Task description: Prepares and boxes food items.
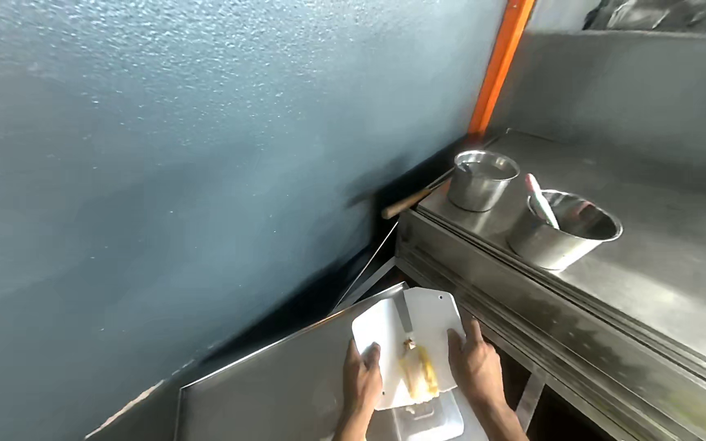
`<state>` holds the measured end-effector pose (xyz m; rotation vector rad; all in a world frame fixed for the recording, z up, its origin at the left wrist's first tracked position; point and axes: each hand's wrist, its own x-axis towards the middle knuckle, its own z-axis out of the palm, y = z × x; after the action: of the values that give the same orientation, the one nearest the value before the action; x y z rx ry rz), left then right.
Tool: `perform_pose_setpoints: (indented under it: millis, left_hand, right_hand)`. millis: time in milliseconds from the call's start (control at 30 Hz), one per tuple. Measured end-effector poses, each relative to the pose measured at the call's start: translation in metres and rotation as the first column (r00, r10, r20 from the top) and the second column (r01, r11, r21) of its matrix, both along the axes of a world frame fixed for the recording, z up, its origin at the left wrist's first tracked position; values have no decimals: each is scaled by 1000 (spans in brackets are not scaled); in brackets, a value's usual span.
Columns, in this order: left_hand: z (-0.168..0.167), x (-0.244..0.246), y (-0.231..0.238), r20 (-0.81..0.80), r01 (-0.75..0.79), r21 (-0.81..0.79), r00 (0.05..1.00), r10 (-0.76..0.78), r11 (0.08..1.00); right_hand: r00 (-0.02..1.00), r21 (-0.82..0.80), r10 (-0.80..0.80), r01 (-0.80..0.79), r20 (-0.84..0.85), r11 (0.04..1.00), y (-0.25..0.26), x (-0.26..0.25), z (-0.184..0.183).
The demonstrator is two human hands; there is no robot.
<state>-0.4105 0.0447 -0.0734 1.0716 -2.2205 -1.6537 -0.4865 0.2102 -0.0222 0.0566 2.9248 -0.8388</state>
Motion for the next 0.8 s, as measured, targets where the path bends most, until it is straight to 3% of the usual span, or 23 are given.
perform_pose_setpoints:
  millis: [133,267,633,800]
  left_hand:
    - [14,3,16,78,4,-136,997,7,991]
    - [25,1,26,117,-3,-235,993,31,972]
    - [62,13,41,132,-7,-361,989,59,932]
    - [81,26,44,75,-47,-341,994,78,939]
  right_hand:
    - [970,23,9,-3,-242,1000,-1,12,-22]
    - [929,48,-1,20,-370,999,-2,14,-30]
    - [848,51,0,33,-530,998,-3,14,-24]
    - [805,-8,-34,36,-592,999,0,25,-5]
